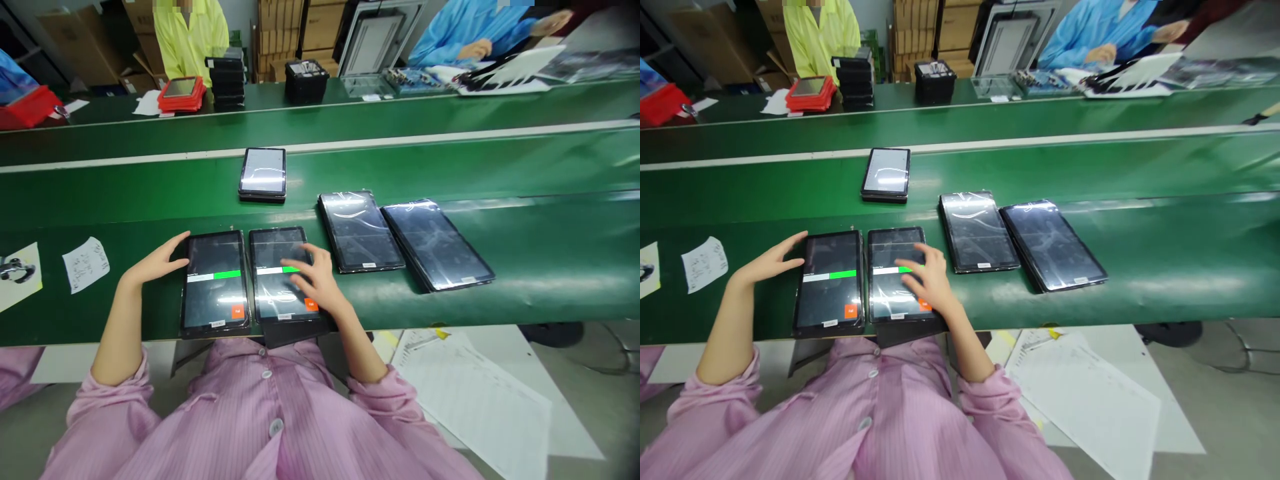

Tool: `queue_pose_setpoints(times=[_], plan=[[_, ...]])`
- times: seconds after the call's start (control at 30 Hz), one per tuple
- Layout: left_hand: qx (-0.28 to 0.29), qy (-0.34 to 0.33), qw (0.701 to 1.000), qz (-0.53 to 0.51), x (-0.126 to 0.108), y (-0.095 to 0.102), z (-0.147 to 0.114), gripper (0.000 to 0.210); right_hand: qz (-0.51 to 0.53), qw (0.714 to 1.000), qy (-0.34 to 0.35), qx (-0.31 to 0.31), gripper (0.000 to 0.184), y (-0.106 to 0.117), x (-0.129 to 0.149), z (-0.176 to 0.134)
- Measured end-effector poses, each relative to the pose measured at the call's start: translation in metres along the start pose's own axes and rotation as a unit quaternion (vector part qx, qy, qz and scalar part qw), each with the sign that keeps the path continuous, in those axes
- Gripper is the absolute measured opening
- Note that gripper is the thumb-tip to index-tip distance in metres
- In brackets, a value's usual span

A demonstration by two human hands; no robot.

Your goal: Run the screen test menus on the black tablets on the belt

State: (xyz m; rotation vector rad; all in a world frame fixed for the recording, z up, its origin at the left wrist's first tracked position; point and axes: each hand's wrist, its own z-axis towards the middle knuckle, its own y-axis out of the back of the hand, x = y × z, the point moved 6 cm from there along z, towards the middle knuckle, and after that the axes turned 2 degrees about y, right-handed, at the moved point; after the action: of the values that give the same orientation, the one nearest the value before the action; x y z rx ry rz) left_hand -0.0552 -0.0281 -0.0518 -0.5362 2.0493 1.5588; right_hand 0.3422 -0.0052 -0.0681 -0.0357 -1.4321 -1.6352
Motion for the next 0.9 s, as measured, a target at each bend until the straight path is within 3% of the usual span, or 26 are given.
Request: queue_pose_setpoints(times=[0.1,0.2,0.27,0.37,0.43,0.5,0.67,0.9], plan=[[0.002,-0.025,0.997,-0.073,0.017,-0.005,-0.011,0.091,-0.063,0.983,0.110,0.131,0.039,-0.015,0.047,-0.003],[-0.032,-0.045,0.998,-0.019,0.007,-0.007,-0.007,0.099,-0.073,0.971,0.144,0.177,0.037,-0.024,0.061,-0.002],[-0.042,-0.046,0.997,0.049,-0.014,-0.011,0.002,0.095,-0.066,0.980,0.111,0.148,0.029,-0.022,0.047,0.006],[-0.018,-0.046,0.986,0.161,-0.055,-0.026,0.024,0.081,-0.030,0.999,-0.021,0.005,0.032,-0.011,0.000,0.024],[0.000,-0.063,0.974,0.220,-0.084,-0.039,0.041,0.074,0.022,0.989,-0.110,-0.092,0.041,-0.008,-0.036,0.031],[0.011,-0.084,0.962,0.259,-0.107,-0.050,0.055,0.067,0.085,0.971,-0.168,-0.146,0.048,-0.012,-0.064,0.034],[0.018,-0.102,0.940,0.326,-0.131,-0.059,0.071,0.057,0.206,0.937,-0.219,-0.175,0.045,-0.022,-0.099,0.030],[0.018,-0.096,0.938,0.332,-0.131,-0.060,0.073,0.057,0.260,0.913,-0.252,-0.187,0.043,-0.025,-0.111,0.028]])
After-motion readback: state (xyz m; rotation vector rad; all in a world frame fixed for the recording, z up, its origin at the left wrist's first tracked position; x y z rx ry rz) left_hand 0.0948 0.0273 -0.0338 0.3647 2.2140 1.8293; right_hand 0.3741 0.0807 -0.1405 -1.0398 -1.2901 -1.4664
